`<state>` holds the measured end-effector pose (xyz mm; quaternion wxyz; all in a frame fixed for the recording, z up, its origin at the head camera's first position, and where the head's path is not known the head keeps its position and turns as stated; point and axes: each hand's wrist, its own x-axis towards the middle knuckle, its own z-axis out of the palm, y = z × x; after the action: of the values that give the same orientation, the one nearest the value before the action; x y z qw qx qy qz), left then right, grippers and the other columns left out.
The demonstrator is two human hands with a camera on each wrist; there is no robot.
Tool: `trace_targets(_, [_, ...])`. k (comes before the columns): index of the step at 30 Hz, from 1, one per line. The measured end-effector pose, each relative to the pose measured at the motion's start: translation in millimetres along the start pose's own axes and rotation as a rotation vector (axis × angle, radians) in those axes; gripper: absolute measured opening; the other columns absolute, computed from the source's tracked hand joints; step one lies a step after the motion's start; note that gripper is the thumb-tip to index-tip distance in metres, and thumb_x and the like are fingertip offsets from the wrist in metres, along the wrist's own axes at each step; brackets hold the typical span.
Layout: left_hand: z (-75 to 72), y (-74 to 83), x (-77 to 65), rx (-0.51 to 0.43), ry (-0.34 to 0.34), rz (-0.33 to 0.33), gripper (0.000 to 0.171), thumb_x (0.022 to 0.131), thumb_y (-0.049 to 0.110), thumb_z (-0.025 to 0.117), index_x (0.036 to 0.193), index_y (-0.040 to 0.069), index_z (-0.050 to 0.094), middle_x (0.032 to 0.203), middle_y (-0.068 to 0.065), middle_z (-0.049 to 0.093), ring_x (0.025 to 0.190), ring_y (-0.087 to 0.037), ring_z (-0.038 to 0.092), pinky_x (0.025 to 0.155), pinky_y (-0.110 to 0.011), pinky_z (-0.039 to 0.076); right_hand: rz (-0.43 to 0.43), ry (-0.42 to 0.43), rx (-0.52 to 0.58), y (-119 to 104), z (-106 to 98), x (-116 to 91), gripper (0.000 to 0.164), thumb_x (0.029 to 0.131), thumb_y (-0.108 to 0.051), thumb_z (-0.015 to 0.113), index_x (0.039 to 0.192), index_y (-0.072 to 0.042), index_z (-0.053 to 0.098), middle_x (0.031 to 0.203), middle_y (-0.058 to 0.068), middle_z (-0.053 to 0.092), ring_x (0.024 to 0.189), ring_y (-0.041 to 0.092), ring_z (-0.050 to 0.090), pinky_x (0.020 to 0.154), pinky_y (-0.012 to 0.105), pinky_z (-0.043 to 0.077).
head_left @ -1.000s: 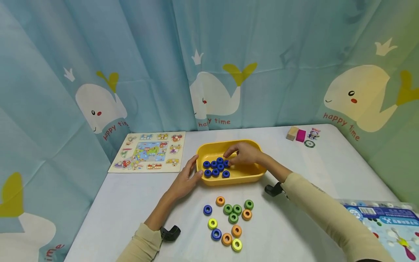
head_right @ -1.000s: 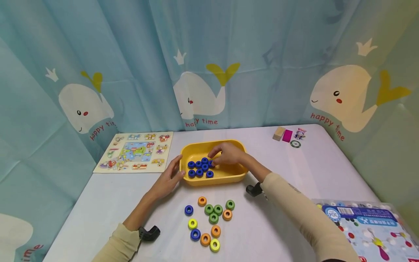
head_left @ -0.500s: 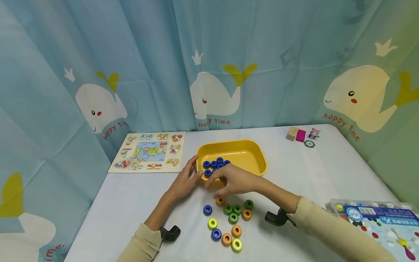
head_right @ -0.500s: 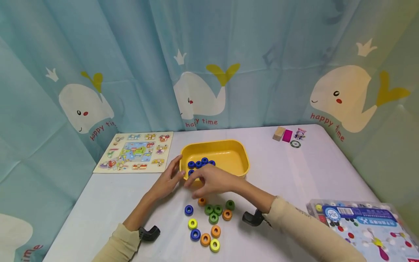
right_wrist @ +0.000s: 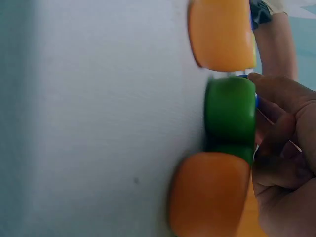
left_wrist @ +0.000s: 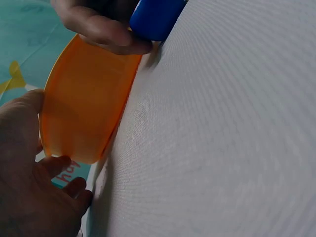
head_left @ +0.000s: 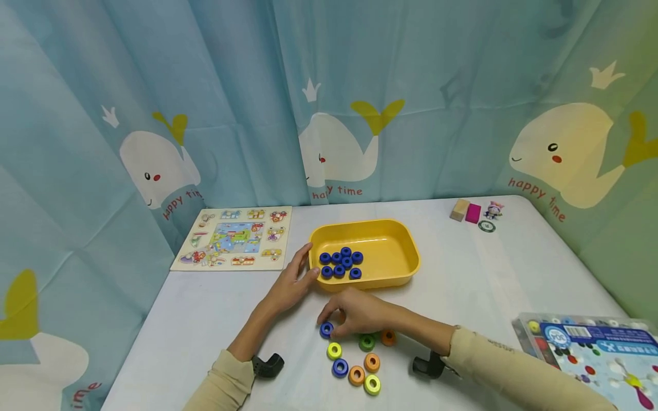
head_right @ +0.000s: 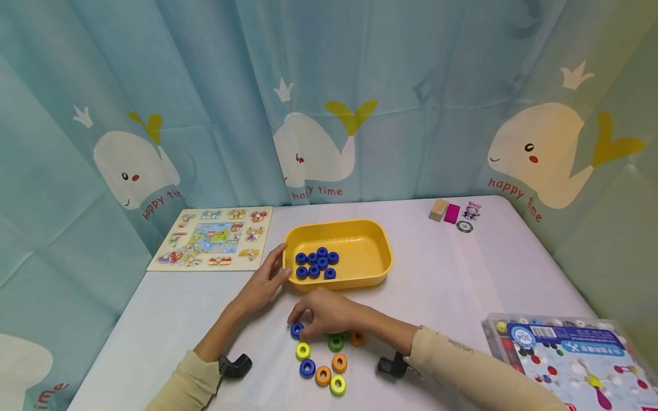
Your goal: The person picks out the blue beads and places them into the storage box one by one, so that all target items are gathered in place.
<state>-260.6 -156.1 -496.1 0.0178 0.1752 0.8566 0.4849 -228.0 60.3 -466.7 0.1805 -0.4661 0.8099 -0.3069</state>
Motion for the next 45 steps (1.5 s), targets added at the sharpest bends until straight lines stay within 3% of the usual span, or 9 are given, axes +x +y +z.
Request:
trace_targets(5, [-1.0,1.4,0.2,0.005,-0.001,-0.004,0.067,0.091,0.052,0.05,0.148,0.032,0.02,0.15,0.009,0.024,0.134,-0.011,0.026,0.109,-0.039,0.021,0.003,0.003,-0.021,0,2,0,0.03,0.077,-0.03,0.075,0.106,-0.025,0.07,0.081,-0.019,0.062,0.054,0.0,0.047,0.048,0.018,0.041])
trace_targets(13, [-1.3,1.4,-0.4,0.0,0.001,-0.002,0.067,0.091,0.051,0.051,0.148,0.032,0.02,0.149,0.01,0.024,0.133,-0.011,0.026,0.109,-0.039,0.021,-0.007,0.012,-0.028,-4,-4,-1,0.03,0.078,-0.029,0.075,0.107,-0.022,0.07,0.088,-0.021,0.063,0.061,-0.001,0.053,0.055,0.017,0.046])
trace_targets(17, [-1.4,0.9,-0.4,-0.008,0.0,0.005,0.067,0.092,0.049,0.051,0.148,0.03,0.021,0.149,0.009,0.024,0.134,-0.013,0.026,0.109,-0.039,0.021,0.001,0.025,-0.011,-15,-20,-6,0.03,0.079,-0.028,0.074,0.108,-0.021,0.07,0.09,-0.021,0.063,0.063,0.002,0.055,0.055,0.018,0.048])
trace_targets(24, [-1.6,0.3,0.7,-0.003,0.004,0.002,0.067,0.091,0.051,0.05,0.148,0.031,0.021,0.149,0.008,0.025,0.133,-0.013,0.027,0.109,-0.039,0.021,0.027,0.111,-0.066,-19,-68,-17,0.027,0.078,-0.03,0.075,0.104,-0.032,0.07,0.081,-0.019,0.063,0.054,0.006,0.045,0.048,0.021,0.039])
trace_targets(29, [-0.9,1.1,0.4,0.001,0.0,-0.016,0.067,0.091,0.051,0.05,0.148,0.033,0.02,0.15,0.01,0.023,0.133,-0.011,0.026,0.109,-0.036,0.021,0.085,0.143,-0.083,-1,-102,-24,0.026,0.077,-0.026,0.077,0.102,-0.029,0.071,0.081,-0.015,0.063,0.052,0.009,0.044,0.046,0.022,0.036])
trace_targets(33, [-0.5,1.3,-0.1,-0.01,0.004,-0.021,0.065,0.093,0.045,0.051,0.148,0.034,0.019,0.15,0.01,0.023,0.134,-0.012,0.026,0.109,-0.037,0.021,0.117,0.112,-0.076,24,-119,-25,0.028,0.076,-0.028,0.077,0.103,-0.025,0.072,0.089,-0.015,0.065,0.049,0.01,0.041,0.044,0.022,0.033])
trace_targets(39, [0.5,-0.4,-0.4,-0.001,-0.001,-0.03,0.063,0.094,0.042,0.052,0.147,0.035,0.019,0.15,0.011,0.022,0.134,-0.011,0.025,0.109,-0.037,0.021,0.142,0.03,-0.104,61,-126,-21,0.026,0.077,-0.023,0.076,0.103,-0.023,0.073,0.093,-0.016,0.067,0.049,0.008,0.043,0.045,0.022,0.035])
trace_targets(45, [1.5,-0.5,-0.3,-0.006,-0.001,-0.026,0.063,0.094,0.041,0.052,0.147,0.035,0.02,0.15,0.011,0.022,0.134,-0.012,0.026,0.109,-0.038,0.021,0.144,-0.024,-0.117,79,-125,-16,0.026,0.076,-0.018,0.076,0.102,-0.023,0.073,0.096,-0.015,0.067,0.052,0.009,0.045,0.047,0.022,0.036])
